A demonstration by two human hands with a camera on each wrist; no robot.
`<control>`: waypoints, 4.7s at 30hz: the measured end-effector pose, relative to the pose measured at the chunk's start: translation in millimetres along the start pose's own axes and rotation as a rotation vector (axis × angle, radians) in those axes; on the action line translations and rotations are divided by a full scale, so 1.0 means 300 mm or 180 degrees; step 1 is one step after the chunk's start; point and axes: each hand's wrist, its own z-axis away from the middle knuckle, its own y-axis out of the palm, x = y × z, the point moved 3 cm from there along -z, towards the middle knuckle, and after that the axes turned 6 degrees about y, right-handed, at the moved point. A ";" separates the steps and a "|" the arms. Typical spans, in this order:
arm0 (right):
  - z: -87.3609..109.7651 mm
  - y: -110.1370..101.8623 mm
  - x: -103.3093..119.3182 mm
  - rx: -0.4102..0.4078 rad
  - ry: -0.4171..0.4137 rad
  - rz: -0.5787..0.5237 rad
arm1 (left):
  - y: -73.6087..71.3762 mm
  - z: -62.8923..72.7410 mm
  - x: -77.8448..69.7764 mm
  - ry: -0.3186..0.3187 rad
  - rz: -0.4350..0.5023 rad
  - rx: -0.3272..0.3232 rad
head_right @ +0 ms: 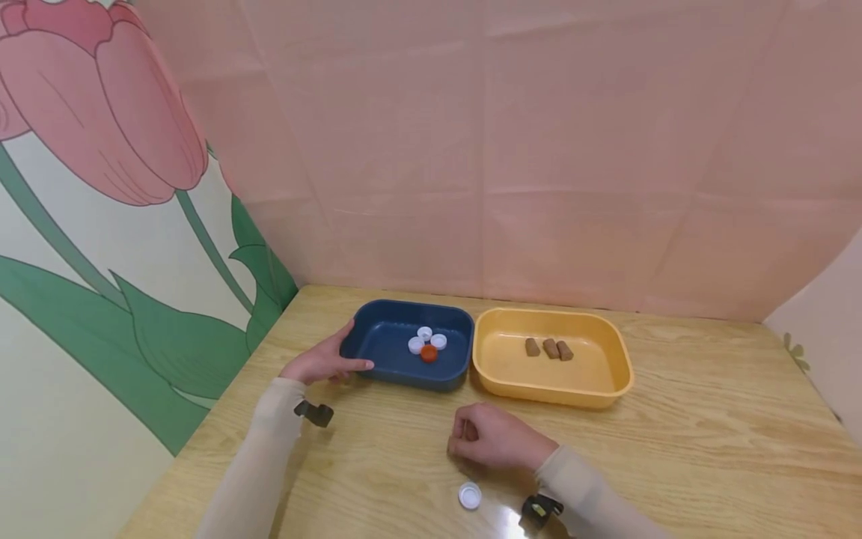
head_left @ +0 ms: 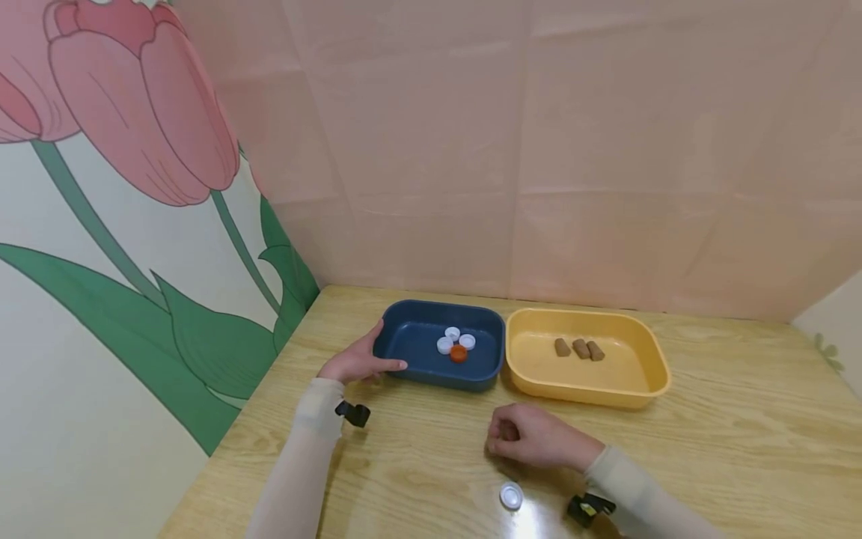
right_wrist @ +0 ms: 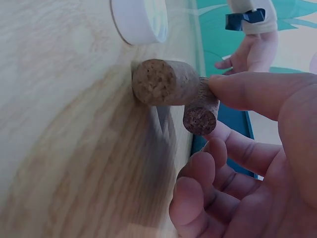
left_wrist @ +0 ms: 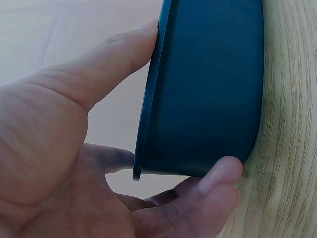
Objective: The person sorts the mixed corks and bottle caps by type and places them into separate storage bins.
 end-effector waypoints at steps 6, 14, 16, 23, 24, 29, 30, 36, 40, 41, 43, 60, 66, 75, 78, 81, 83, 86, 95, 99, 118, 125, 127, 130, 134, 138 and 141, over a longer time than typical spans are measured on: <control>0.010 -0.017 -0.011 -0.0022 0.0025 -0.0098 | 0.000 0.001 -0.001 0.0007 0.0034 0.0007; 0.027 -0.055 0.003 -0.0271 -0.0118 -0.0080 | 0.000 0.000 0.002 0.0011 0.0032 -0.0008; 0.034 -0.069 0.009 -0.0368 -0.0140 -0.0008 | 0.001 0.000 0.003 0.0007 0.0028 -0.0008; 0.048 -0.142 0.014 -0.0624 -0.0071 0.0115 | 0.001 -0.004 0.001 0.0014 0.0000 -0.0011; 0.049 -0.157 0.012 -0.0657 -0.0058 0.0119 | 0.000 -0.004 0.002 0.0013 -0.0008 -0.0015; 0.061 -0.242 0.009 -0.0825 0.0033 0.0140 | -0.003 -0.003 -0.001 -0.0003 -0.0069 -0.0068; 0.063 -0.260 0.008 -0.0860 0.0058 0.0160 | -0.004 -0.002 -0.001 -0.0014 -0.0092 -0.0085; 0.058 -0.358 -0.012 -0.1012 0.0343 0.0314 | -0.005 0.000 -0.002 -0.0036 -0.0192 -0.0146; 0.042 -0.412 -0.037 -0.0971 0.0535 0.0448 | -0.002 -0.005 0.001 -0.0030 -0.0219 -0.0148; 0.036 -0.424 -0.043 -0.0957 0.0560 0.0470 | -0.001 -0.007 0.002 -0.0038 -0.0228 -0.0153; 0.022 -0.448 -0.055 -0.0920 0.0570 0.0481 | 0.001 -0.007 0.003 -0.0049 -0.0243 -0.0164; -0.126 -0.565 -0.148 -0.0570 0.0557 0.0672 | 0.006 -0.010 -0.007 0.0006 -0.0191 -0.0117; -0.177 -0.568 -0.184 -0.0419 0.0590 0.0851 | 0.003 -0.010 -0.004 0.0003 -0.0169 -0.0099; -0.232 -0.543 -0.239 -0.0036 0.1126 0.0632 | 0.003 -0.011 0.000 -0.0034 -0.0160 -0.0089; -0.243 -0.522 -0.258 0.0110 0.1359 0.0462 | 0.002 -0.011 -0.001 -0.0084 -0.0177 -0.0095; -0.248 -0.502 -0.274 0.0238 0.1456 0.0322 | 0.001 -0.012 -0.003 -0.0091 -0.0204 -0.0092; -0.247 -0.492 -0.280 0.0289 0.1529 0.0221 | 0.000 -0.009 -0.003 -0.0077 -0.0201 -0.0093; -0.243 -0.483 -0.288 0.0355 0.1652 0.0062 | -0.001 -0.008 -0.003 -0.0063 -0.0189 -0.0091; -0.240 -0.483 -0.286 0.0376 0.1652 0.0153 | -0.003 -0.008 -0.003 -0.0102 -0.0200 -0.0098; -0.240 -0.486 -0.284 0.0351 0.1650 0.0230 | -0.004 -0.008 -0.004 -0.0082 -0.0214 -0.0097; -0.182 -0.496 -0.226 0.0269 0.1441 0.0351 | 0.006 -0.010 0.006 -0.0074 -0.0211 -0.0127; -0.109 -0.485 -0.146 -0.0003 0.0927 0.0371 | 0.011 -0.013 0.002 0.0009 -0.0155 -0.0083; -0.084 -0.471 -0.117 -0.0118 0.0665 0.0464 | 0.012 -0.013 -0.001 0.0037 -0.0157 -0.0081; -0.045 -0.440 -0.080 -0.0249 0.0389 0.0631 | 0.013 -0.013 -0.004 0.0035 -0.0175 -0.0092; 0.003 -0.388 -0.056 -0.0355 0.0135 0.0781 | 0.013 -0.014 -0.006 0.0011 -0.0204 -0.0102; 0.048 -0.330 -0.050 -0.0265 0.0000 0.0693 | 0.014 -0.014 -0.003 0.0008 -0.0207 -0.0090; 0.072 -0.281 -0.048 -0.0114 -0.0107 0.0496 | 0.013 -0.015 -0.003 0.0006 -0.0165 -0.0088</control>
